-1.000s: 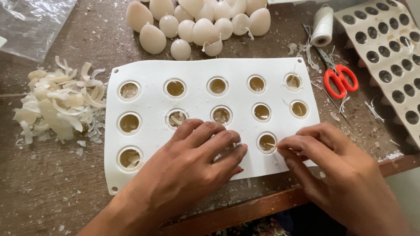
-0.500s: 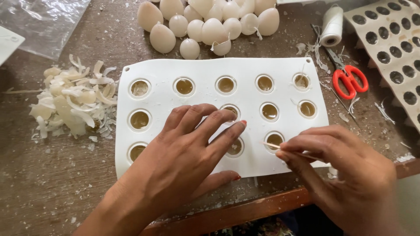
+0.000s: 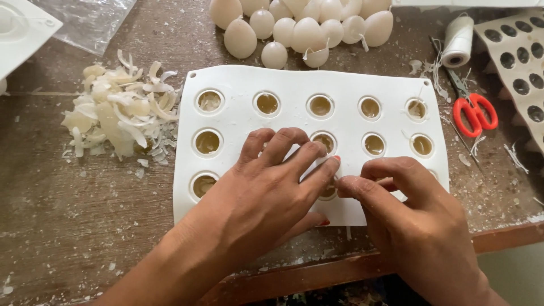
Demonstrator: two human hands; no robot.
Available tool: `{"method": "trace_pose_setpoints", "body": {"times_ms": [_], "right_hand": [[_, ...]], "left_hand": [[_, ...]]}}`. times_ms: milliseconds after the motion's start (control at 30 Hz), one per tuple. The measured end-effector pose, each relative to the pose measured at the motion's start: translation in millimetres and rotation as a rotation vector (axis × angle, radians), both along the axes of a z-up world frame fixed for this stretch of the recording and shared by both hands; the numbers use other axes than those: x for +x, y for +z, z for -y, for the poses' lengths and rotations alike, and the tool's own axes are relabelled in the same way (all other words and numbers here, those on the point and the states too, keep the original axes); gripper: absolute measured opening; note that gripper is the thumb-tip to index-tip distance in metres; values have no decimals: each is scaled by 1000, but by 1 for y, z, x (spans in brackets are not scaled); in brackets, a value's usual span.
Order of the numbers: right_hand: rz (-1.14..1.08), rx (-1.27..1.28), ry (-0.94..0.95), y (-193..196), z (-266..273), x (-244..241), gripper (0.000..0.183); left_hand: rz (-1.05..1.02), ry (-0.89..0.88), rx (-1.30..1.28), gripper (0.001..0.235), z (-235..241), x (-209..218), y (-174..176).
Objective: The person places wicks into a white silicone mold with multiple round cavities, then flips the mold to release solidified white egg-shaped candles. They clean wax shavings from the table and continue handling the mold and finished candles.
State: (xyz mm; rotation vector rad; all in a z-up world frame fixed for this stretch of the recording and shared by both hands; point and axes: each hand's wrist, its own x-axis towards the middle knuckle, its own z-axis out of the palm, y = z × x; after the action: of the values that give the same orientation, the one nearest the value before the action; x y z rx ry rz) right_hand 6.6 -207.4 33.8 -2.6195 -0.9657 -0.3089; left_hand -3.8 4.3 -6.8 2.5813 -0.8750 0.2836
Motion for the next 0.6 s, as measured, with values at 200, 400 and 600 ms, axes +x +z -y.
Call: {"method": "trace_pose_setpoints", "body": {"times_ms": [200, 400, 600], "right_hand": [[3, -26, 73, -7, -1, 3, 34], [11, -54, 90, -9, -2, 3, 31], [-194, 224, 60, -12, -2, 6, 32]], "left_hand": [[-28, -1, -1, 69, 0, -1, 4], [-35, 4, -33, 67, 1, 1, -1], [-46, 11, 1, 74, 0, 1, -1]]}}
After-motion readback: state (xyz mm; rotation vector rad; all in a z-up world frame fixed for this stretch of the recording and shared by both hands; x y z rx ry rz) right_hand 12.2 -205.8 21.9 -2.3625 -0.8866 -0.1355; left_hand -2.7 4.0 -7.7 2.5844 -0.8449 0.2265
